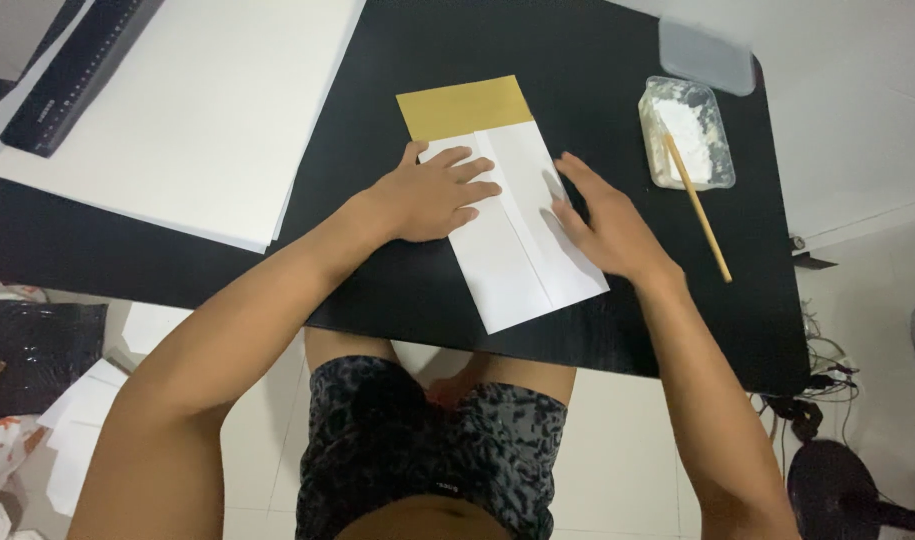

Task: The person folds a white sheet of paper over a small cardboard box and then uses a brush to apply white glue from a container onto the paper surface. The person repeatedly dips the brush and spreads the glue across the paper.

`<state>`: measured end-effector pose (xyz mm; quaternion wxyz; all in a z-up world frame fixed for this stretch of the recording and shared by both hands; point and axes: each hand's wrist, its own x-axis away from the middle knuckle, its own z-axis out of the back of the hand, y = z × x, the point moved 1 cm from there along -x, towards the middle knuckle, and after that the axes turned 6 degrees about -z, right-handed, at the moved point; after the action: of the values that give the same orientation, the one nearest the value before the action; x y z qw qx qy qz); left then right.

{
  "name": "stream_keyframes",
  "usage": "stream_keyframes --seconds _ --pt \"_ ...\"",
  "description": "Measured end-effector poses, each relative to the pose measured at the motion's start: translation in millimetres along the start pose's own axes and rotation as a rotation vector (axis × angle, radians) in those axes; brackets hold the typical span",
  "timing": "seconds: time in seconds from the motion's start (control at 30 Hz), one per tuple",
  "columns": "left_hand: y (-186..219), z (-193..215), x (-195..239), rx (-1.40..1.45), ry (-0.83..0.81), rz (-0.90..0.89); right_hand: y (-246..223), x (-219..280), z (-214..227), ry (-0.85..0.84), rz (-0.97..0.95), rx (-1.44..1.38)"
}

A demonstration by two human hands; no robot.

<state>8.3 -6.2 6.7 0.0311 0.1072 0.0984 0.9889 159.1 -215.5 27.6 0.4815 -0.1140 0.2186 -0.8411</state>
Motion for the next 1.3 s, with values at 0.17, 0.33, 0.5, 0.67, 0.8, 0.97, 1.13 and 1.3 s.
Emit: stream_keyframes --seconds 0.17,0.33,0.5,0.67,0.8,0.97,1.13,1.3 --pt "-1 2 4 -0.023 0.03 -0.016 -12 -37 -22 -0.019 -0.008 0.007" --pt "-8 -4 -1 -0.025 0.084 -0.012 -24 -52 -29 -0.069 -0.006 0.032" --pt "-16 -17 -11 -0.06 0.159 0.079 -21 -50 -26 -0.113 -0.042 0.084" --pt "-23 -29 -3 -0.055 0.278 0.107 -16 -53 -34 -0.129 -0.021 0.104" --pt "-21 -30 -2 -0.012 0.304 0.068 -30 -48 -26 -0.12 -0.03 0.073" --pt "-19 -31 -4 -0.017 0.324 0.073 -28 -48 -28 -0.139 -0.031 0.093" --pt "-16 -33 2 -0.071 0.364 0.108 -24 -51 -35 -0.168 -0.011 0.135" --pt "-20 -35 7 0.011 0.377 0.08 -27 -47 -31 -0.179 -0.002 0.23"
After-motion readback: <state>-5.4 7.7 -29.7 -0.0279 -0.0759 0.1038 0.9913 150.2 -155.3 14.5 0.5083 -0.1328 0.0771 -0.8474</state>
